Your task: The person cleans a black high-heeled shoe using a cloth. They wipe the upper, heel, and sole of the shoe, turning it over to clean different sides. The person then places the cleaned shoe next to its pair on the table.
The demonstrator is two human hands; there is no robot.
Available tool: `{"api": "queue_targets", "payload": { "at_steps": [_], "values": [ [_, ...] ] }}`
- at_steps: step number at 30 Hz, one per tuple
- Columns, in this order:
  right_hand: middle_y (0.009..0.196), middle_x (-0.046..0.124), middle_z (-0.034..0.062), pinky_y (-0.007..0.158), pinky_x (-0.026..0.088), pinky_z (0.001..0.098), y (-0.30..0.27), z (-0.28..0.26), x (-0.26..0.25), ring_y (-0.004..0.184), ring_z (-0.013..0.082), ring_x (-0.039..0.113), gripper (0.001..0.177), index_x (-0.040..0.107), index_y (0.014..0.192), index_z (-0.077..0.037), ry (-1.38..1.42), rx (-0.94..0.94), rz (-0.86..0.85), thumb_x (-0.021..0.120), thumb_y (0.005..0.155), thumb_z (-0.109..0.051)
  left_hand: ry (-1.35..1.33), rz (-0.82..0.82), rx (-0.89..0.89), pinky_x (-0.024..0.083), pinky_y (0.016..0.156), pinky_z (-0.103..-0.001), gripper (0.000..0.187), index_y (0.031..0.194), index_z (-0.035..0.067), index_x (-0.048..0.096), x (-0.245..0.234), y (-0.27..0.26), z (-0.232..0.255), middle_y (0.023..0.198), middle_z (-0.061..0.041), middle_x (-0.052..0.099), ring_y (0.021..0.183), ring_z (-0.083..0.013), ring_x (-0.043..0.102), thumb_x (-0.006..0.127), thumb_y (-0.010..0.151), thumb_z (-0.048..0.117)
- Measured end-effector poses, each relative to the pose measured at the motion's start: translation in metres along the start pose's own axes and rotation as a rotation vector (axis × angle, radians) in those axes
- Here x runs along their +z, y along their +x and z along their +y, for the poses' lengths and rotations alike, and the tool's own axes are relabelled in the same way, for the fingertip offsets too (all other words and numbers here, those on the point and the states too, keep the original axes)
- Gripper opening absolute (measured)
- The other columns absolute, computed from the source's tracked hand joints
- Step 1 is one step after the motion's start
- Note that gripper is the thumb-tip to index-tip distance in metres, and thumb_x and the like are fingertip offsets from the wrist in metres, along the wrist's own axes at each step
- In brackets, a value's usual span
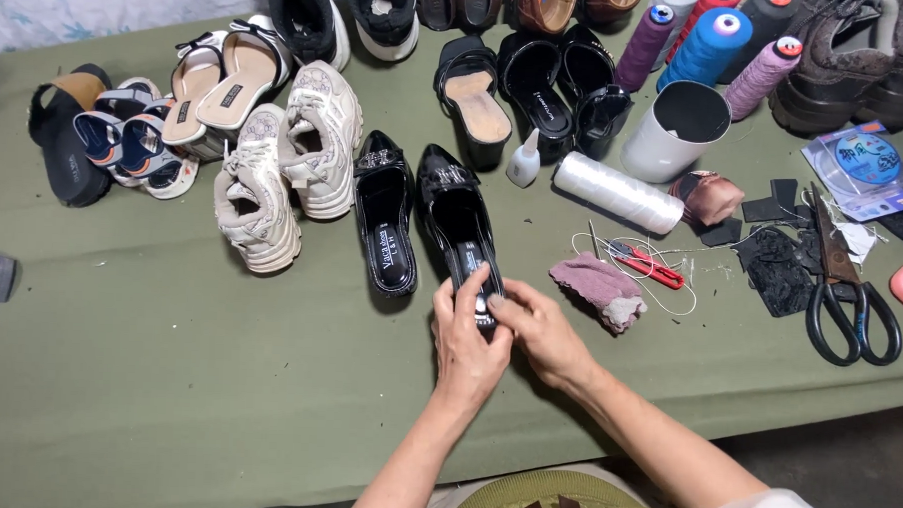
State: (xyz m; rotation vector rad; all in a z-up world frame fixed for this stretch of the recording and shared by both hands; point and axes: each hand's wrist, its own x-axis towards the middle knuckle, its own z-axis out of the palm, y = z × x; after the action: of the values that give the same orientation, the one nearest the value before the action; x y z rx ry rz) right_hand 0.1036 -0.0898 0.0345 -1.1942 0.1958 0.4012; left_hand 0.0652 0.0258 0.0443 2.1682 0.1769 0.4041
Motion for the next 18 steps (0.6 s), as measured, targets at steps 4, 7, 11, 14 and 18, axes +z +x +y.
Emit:
{"api": "queue_targets", "payload": {
  "at_steps": [4,7,11,14,18],
  "values": [
    [0.100,0.069,0.0204,0.075,0.061,0.0464,0.032,-0.005,0.010,0.089,0.0271,0.067,0.046,0.067,0.127,0.003,0.074,0.012,0.016,0.076,0.090,-0.023,0.094,-0.065,0.084,0.050,0.094,-0.058,0.083,0.154,0.024,0.046,-0.012,0.021,0.004,0.137,-0.023,0.049,0.117,-0.0466,0.062,0.077,0.078,0.013],
    [0.095,0.072,0.0197,0.071,0.063,0.0440,0.040,-0.020,0.025,0.082,0.0256,0.070,0.040,0.070,0.123,-0.001,0.141,0.062,0.016,0.076,0.090,-0.023,0.146,-0.061,0.249,0.048,0.096,-0.059,0.098,0.161,0.019,0.034,-0.026,0.026,0.011,0.147,-0.037,0.040,0.128,-0.0572,0.053,0.085,0.078,0.011],
    [0.092,0.075,0.0156,0.071,0.064,0.0364,0.055,-0.021,0.028,0.078,0.0212,0.073,0.039,0.070,0.118,0.001,0.103,0.087,0.016,0.079,0.089,-0.023,0.279,0.253,0.247,0.051,0.100,-0.051,0.080,0.151,0.018,0.051,-0.051,0.027,-0.003,0.142,-0.023,0.046,0.122,-0.0413,0.059,0.087,0.079,0.021],
    [0.090,0.076,0.0154,0.068,0.064,0.0338,0.062,-0.024,0.030,0.075,0.0220,0.074,0.041,0.069,0.117,0.001,0.074,0.110,0.023,0.080,0.088,-0.025,0.337,0.286,0.058,0.050,0.100,-0.056,0.098,0.155,0.018,0.043,-0.062,0.033,-0.038,0.140,-0.021,0.044,0.123,-0.0426,0.057,0.094,0.072,0.027],
    [0.090,0.076,0.0149,0.066,0.064,0.0302,0.065,-0.035,0.037,0.072,0.0196,0.074,0.047,0.067,0.121,0.005,0.033,0.111,0.056,0.080,0.087,-0.024,0.271,0.267,0.047,0.050,0.101,-0.053,0.099,0.156,0.015,0.043,-0.052,0.043,-0.072,0.133,-0.019,0.054,0.121,-0.0411,0.062,0.093,0.071,0.022]
  ]
}}
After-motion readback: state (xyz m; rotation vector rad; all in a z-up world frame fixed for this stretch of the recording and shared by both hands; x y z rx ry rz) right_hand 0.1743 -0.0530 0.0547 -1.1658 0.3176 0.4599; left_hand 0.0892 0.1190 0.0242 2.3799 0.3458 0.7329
